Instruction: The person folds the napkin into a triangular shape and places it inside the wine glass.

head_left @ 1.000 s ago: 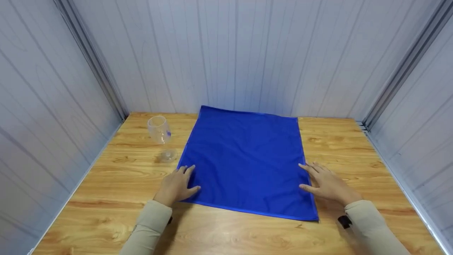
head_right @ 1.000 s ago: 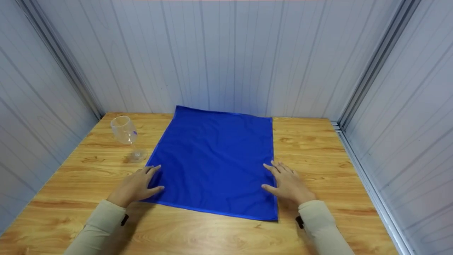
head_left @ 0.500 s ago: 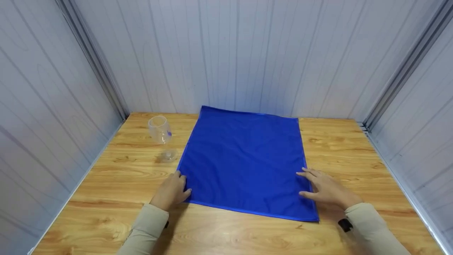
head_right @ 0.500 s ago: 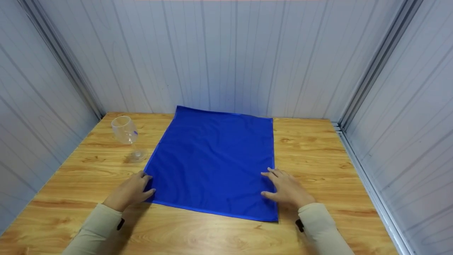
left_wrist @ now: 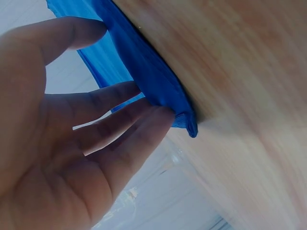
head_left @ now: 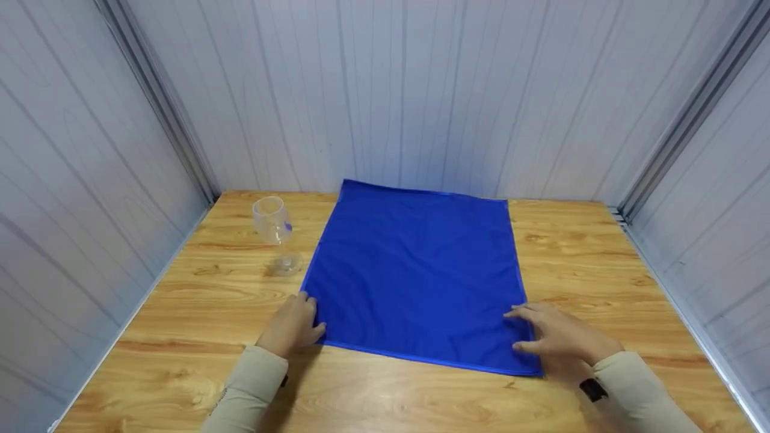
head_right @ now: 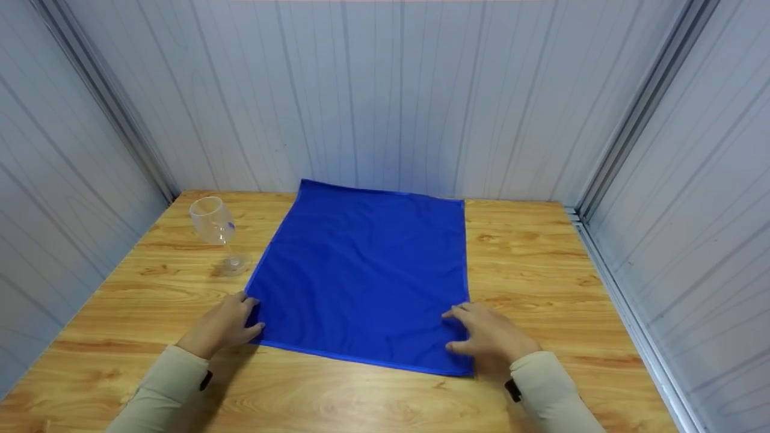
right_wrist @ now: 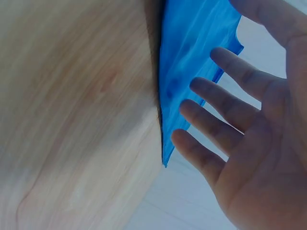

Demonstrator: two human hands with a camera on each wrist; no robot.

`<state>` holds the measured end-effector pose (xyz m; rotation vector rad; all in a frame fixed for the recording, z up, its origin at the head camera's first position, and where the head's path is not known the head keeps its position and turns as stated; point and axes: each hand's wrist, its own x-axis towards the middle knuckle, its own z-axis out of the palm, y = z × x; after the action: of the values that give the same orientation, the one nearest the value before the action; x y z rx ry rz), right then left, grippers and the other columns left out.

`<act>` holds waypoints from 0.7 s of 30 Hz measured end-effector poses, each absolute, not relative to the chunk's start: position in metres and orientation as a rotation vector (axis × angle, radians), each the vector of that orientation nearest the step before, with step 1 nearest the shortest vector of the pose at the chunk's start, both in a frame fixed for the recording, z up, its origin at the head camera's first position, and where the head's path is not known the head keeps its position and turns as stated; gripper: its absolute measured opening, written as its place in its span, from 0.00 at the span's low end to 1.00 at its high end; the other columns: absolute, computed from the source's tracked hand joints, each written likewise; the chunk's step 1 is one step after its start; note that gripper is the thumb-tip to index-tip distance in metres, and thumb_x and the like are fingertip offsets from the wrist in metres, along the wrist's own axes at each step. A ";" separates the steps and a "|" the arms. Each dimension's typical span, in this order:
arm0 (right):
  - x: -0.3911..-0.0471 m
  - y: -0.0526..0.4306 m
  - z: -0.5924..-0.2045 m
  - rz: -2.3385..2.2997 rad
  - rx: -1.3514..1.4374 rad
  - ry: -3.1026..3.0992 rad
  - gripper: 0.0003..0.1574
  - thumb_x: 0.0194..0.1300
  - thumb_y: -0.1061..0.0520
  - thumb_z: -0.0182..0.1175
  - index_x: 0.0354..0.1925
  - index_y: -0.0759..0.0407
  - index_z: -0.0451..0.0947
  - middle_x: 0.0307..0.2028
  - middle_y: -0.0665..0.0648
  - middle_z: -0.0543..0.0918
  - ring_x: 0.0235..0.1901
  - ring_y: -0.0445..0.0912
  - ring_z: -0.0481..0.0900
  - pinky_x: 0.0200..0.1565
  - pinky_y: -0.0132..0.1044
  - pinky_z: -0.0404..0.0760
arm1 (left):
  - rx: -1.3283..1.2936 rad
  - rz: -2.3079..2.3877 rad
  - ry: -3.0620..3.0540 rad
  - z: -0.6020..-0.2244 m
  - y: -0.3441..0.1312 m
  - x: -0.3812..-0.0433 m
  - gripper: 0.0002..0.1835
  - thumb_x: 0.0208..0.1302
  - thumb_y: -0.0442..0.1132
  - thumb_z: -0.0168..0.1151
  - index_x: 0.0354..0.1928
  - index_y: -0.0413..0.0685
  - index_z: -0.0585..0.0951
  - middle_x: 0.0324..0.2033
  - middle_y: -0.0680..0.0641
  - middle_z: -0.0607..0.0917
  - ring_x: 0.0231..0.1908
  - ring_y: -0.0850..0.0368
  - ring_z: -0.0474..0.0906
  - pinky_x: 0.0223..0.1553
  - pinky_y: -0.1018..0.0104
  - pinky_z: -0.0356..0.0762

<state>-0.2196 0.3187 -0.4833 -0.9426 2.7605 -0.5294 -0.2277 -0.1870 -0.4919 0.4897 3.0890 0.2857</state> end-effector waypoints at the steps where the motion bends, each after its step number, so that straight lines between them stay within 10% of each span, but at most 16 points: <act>1: -0.218 0.318 -0.483 -0.534 -0.960 2.754 0.37 0.64 0.41 0.68 0.61 0.63 0.77 0.60 0.69 0.76 0.61 0.67 0.72 0.58 0.64 0.71 | 0.491 0.282 3.087 -0.492 -0.187 -0.228 0.23 0.59 0.41 0.70 0.44 0.24 0.78 0.39 0.32 0.77 0.41 0.36 0.76 0.47 0.43 0.78; 21: -0.199 0.314 -0.480 -0.569 -1.026 2.619 0.35 0.53 0.43 0.77 0.53 0.61 0.81 0.48 0.54 0.79 0.50 0.52 0.78 0.51 0.49 0.79 | 0.437 0.290 2.992 -0.492 -0.191 -0.237 0.27 0.60 0.43 0.69 0.50 0.24 0.76 0.44 0.31 0.78 0.46 0.35 0.77 0.51 0.42 0.77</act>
<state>-0.1994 0.3137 -0.4800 -1.0260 2.6191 -0.5688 -0.2374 -0.1912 -0.4923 0.4375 2.9916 0.2901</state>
